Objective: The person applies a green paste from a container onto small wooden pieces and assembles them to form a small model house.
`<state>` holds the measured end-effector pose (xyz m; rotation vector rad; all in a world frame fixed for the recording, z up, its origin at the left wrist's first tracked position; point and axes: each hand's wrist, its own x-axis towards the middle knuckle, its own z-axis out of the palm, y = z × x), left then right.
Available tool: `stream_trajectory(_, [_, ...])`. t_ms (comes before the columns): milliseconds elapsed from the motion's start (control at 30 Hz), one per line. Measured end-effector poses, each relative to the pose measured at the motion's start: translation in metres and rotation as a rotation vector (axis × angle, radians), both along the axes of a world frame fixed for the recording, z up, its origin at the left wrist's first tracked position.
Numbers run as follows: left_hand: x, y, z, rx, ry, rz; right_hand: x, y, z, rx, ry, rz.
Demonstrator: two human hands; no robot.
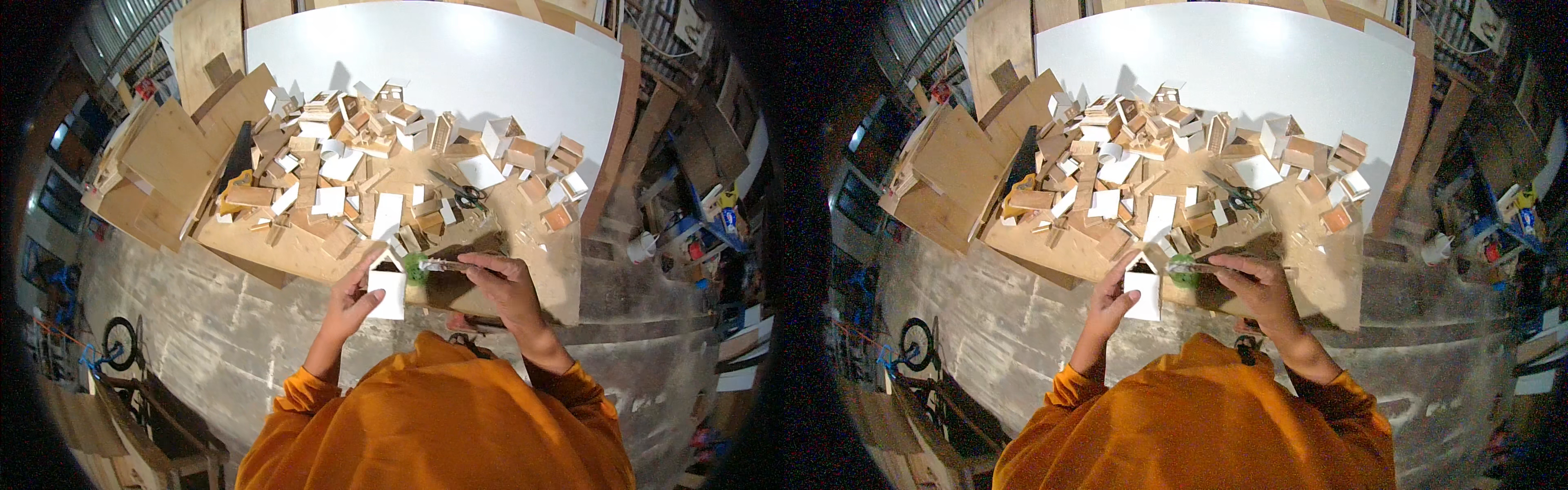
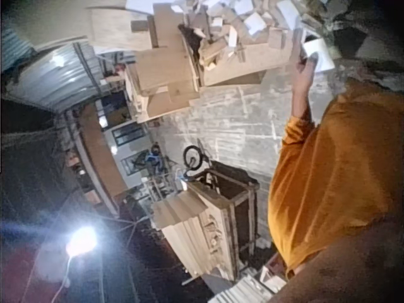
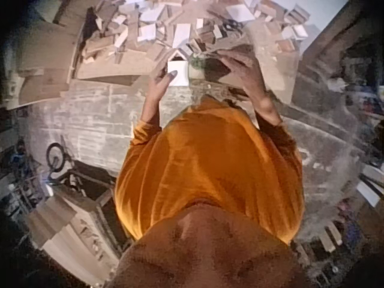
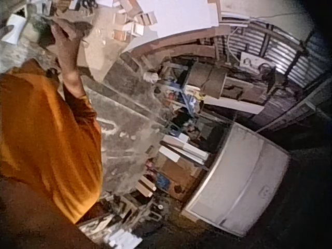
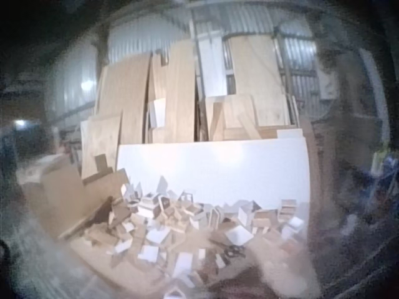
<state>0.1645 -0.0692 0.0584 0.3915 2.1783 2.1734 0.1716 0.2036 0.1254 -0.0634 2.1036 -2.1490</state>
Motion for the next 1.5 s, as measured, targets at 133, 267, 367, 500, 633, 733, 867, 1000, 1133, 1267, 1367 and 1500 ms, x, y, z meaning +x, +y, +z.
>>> stream_trajectory(133, [0.020,0.016,0.038,0.093,-0.134,-0.141,-0.004,-0.009,0.014,0.167,0.383,0.041])
stream_trajectory(267, [0.021,0.019,0.042,-0.061,-0.040,-0.123,-0.005,-0.009,0.018,0.274,0.555,0.056])
stream_trajectory(367, [0.022,0.021,0.040,-0.067,0.031,-0.114,-0.006,-0.010,0.020,0.338,0.674,0.066])
stream_trajectory(500, [0.024,0.021,0.048,-0.093,-0.047,-0.180,-0.002,-0.013,0.031,0.428,0.798,0.036])
stream_trajectory(633, [0.023,0.026,0.042,-0.061,0.017,-0.158,-0.001,-0.014,0.029,0.465,0.879,-0.012])
stream_trajectory(733, [0.025,0.028,0.043,-0.017,0.002,-0.156,0.001,-0.014,0.029,0.482,0.870,-0.026])
stream_trajectory(867, [0.027,0.029,0.047,-0.041,0.021,-0.150,0.003,-0.013,0.030,0.515,0.924,-0.031])
stream_trajectory(1000, [0.028,0.030,0.048,-0.048,0.052,-0.146,0.007,-0.012,0.037,0.526,0.919,-0.040])
stream_trajectory(1133, [0.027,0.031,0.047,-0.067,0.135,-0.128,0.007,-0.009,0.036,0.565,0.940,-0.063])
stream_trajectory(1267, [0.029,0.029,0.048,-0.058,0.053,-0.126,0.008,-0.006,0.036,0.585,0.960,-0.077])
stream_trajectory(1367, [0.028,0.029,0.049,-0.082,0.069,-0.132,0.009,-0.004,0.037,0.615,0.986,-0.093])
stream_trajectory(1500, [0.026,0.029,0.049,-0.098,0.100,-0.131,0.009,0.000,0.036,0.653,1.014,-0.116])
